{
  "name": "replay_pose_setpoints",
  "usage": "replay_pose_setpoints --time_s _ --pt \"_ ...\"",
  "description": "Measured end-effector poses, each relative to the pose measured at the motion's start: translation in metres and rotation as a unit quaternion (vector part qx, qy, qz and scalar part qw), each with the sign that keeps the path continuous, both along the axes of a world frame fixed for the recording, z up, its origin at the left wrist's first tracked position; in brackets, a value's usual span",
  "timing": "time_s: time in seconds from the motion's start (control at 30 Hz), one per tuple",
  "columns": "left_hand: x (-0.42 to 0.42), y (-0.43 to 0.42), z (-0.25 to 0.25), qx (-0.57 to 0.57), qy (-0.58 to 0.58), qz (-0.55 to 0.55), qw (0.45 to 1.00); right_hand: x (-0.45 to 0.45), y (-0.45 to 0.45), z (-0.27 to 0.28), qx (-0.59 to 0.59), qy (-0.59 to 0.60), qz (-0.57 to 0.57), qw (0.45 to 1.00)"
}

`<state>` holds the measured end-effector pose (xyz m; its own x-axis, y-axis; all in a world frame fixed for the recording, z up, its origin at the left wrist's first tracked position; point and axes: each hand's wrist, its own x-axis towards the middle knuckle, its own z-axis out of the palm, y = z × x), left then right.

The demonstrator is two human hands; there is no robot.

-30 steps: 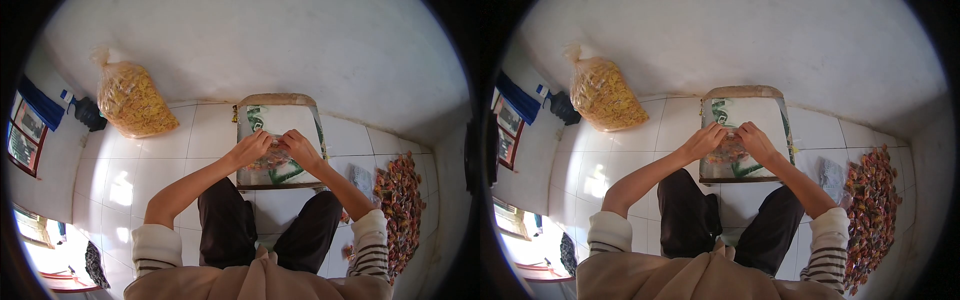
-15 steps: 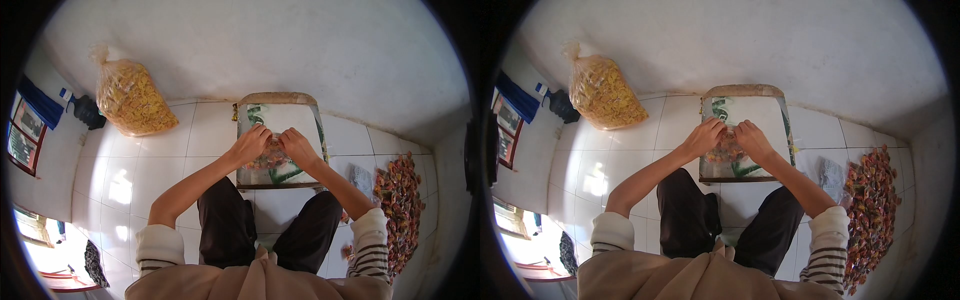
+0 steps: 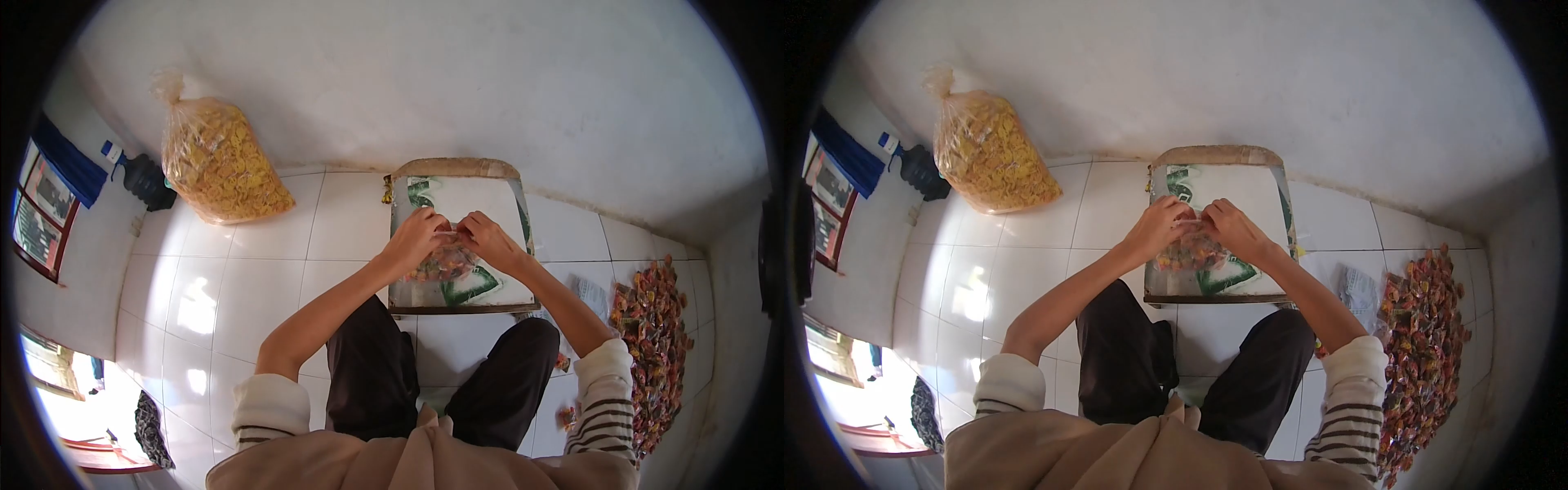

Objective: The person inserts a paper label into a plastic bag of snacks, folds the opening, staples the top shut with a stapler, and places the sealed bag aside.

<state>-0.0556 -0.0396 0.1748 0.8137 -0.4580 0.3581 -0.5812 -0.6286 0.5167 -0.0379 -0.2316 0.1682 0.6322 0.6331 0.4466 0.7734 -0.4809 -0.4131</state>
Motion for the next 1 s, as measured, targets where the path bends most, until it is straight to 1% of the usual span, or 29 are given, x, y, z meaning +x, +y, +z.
replay_pose_setpoints --time_s 0.03,0.07,0.1,0.13,0.17,0.27,0.4,0.47,0.6,0.67,0.73,0.77,0.83,0.87,0.93,1.0 --pt "0.001 0.001 0.001 -0.001 0.029 0.000 1.000 0.001 -0.001 -0.001 0.015 0.036 0.000 0.999" --pt "0.003 0.001 0.000 -0.001 0.030 0.001 1.000 0.003 -0.001 -0.003 0.030 0.073 0.001 0.997" --pt "0.007 0.001 -0.002 0.004 0.001 -0.024 1.000 0.004 -0.003 -0.004 0.030 0.075 0.001 0.997" --pt "0.009 0.002 -0.004 0.010 -0.028 -0.048 0.998 0.005 -0.004 -0.004 0.038 0.108 0.004 0.993" --pt "0.010 0.002 -0.006 0.010 -0.028 -0.048 0.998 0.006 -0.005 -0.004 0.046 0.141 0.006 0.989" --pt "0.011 0.001 -0.008 0.011 -0.041 -0.036 0.998 0.003 -0.002 0.003 0.052 0.112 -0.005 0.992" --pt "0.018 0.001 -0.016 -0.027 0.004 -0.034 0.999 -0.004 0.009 0.002 0.088 0.098 -0.035 0.991" --pt "0.019 0.003 -0.019 -0.041 0.018 -0.034 0.998 -0.002 0.013 0.005 0.036 0.135 -0.076 0.987" --pt "0.007 0.005 -0.024 -0.089 0.073 -0.036 0.993 -0.015 0.011 -0.007 0.036 0.143 -0.073 0.986" --pt "-0.010 0.002 -0.030 -0.108 0.094 -0.043 0.989 -0.036 0.007 -0.024 0.093 0.031 -0.073 0.993" --pt "-0.034 0.001 -0.039 -0.155 0.047 -0.053 0.985 -0.065 0.005 -0.026 0.081 0.010 -0.075 0.994" --pt "-0.043 0.001 -0.042 -0.155 0.048 -0.054 0.985 -0.079 0.005 -0.027 0.071 -0.010 -0.074 0.995" --pt "-0.061 0.001 -0.045 -0.118 -0.005 -0.081 0.990 -0.100 0.006 -0.031 0.072 -0.024 -0.069 0.995" --pt "-0.066 0.001 -0.051 -0.118 -0.005 -0.082 0.990 -0.108 0.007 -0.033 0.072 -0.040 -0.060 0.995" --pt "-0.070 0.000 -0.069 -0.108 -0.078 -0.142 0.981 -0.110 0.003 -0.056 0.063 -0.046 -0.063 0.995" --pt "-0.061 -0.005 -0.083 -0.107 -0.082 -0.155 0.979 -0.104 -0.002 -0.074 0.027 -0.097 -0.066 0.993"
